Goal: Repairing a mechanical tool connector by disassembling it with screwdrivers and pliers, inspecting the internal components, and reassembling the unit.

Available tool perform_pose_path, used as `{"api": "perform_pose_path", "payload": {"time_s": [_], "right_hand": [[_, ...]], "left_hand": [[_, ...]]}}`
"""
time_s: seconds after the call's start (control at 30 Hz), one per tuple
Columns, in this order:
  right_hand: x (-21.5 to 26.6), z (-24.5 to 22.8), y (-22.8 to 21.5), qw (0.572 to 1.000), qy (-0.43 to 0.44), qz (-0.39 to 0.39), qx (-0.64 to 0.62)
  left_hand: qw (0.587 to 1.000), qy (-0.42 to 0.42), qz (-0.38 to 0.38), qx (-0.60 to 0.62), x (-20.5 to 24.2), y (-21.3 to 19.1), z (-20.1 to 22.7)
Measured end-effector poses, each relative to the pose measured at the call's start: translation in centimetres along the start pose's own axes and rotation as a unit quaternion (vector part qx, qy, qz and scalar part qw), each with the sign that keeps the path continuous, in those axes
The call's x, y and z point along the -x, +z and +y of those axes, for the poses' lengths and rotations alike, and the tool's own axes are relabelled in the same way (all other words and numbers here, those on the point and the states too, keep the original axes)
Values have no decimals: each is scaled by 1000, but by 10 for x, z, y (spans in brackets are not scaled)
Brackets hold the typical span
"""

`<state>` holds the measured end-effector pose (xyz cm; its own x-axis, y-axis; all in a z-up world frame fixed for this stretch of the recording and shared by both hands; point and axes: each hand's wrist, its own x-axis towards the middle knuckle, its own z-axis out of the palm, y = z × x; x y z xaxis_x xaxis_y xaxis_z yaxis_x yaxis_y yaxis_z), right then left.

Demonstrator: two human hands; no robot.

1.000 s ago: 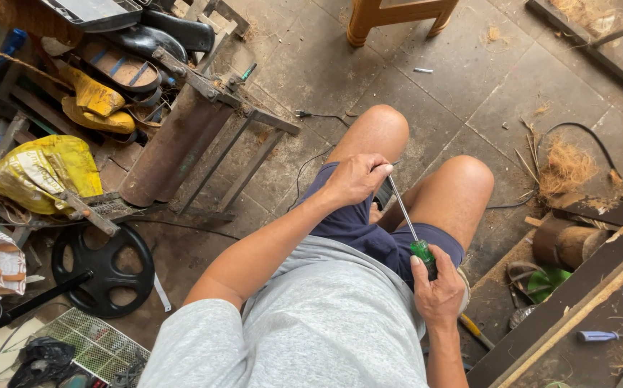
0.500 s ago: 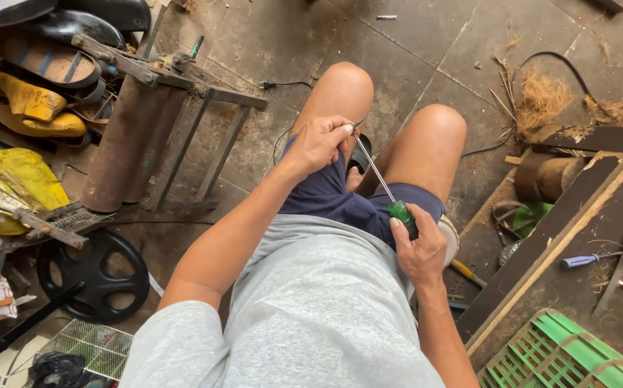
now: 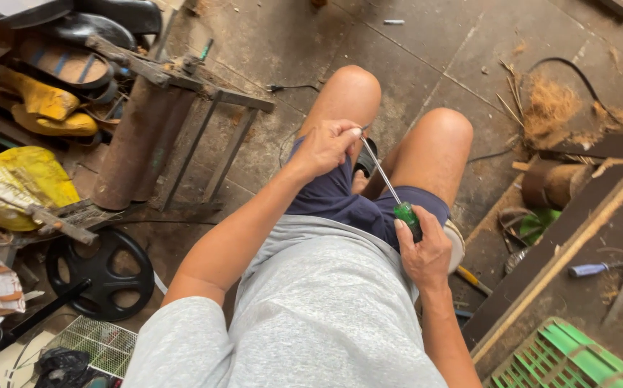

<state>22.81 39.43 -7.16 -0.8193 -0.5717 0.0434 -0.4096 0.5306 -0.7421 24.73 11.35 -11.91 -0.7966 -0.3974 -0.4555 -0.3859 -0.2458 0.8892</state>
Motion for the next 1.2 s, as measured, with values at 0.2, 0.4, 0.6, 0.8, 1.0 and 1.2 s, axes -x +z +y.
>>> {"api": "perform_pose_path", "payload": {"time_s": [0.2, 0.4, 0.6, 0.8, 1.0, 1.2], "right_hand": [[3, -2, 2, 998, -25, 6, 53], [5, 1, 8, 981, -83, 44, 170], [7, 9, 24, 956, -138, 105, 238], [10, 7, 25, 952, -145, 135, 234], [9, 8, 26, 959, -136, 118, 219], [7, 12, 23, 966, -126, 98, 205]], "left_hand": [[990, 83, 14, -113, -5, 1, -22], [979, 121, 38, -158, -2, 4, -23], [963, 115, 41, -241, 6, 2, -9], [950, 178, 18, -258, 5, 7, -13], [940, 146, 36, -307, -6, 10, -21], [933, 125, 40, -336, -9, 11, -29]]}}
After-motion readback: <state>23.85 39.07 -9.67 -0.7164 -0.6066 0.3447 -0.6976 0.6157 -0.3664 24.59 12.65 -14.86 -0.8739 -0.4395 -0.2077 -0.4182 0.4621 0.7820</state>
